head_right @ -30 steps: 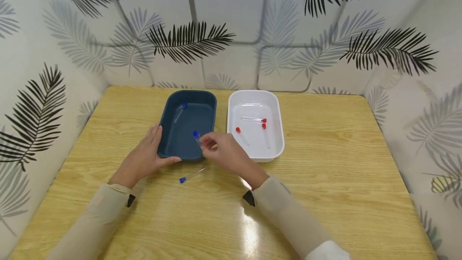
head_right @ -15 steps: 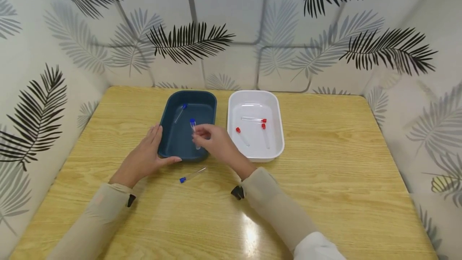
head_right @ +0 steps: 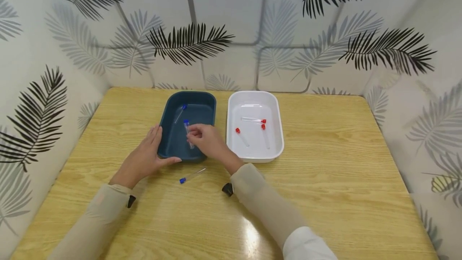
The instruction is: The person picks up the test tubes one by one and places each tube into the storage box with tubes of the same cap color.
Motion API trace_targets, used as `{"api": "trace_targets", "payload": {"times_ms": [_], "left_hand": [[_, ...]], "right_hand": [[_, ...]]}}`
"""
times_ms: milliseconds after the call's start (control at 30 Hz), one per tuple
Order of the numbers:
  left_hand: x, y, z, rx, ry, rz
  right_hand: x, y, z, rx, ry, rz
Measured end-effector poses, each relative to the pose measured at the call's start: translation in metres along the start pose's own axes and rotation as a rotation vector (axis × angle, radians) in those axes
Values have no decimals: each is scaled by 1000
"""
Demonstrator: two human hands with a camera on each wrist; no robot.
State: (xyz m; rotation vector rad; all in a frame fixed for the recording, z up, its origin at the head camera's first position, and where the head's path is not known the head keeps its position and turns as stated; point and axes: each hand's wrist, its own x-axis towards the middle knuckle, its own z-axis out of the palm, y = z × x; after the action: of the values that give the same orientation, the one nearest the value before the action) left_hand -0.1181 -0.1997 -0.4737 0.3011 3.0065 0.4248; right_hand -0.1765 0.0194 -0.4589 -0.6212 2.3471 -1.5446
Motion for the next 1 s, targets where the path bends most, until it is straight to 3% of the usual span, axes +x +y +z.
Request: {"api": "trace_targets", "payload": {"times_ms": [367,1000], "left_hand": [[-1,-1,2,-25,-17,-6],[0,-4,3,-39,30,21]], "right_hand": [[21,3,20,-152,-59,58],[42,3,35,-271,-169,188]]}}
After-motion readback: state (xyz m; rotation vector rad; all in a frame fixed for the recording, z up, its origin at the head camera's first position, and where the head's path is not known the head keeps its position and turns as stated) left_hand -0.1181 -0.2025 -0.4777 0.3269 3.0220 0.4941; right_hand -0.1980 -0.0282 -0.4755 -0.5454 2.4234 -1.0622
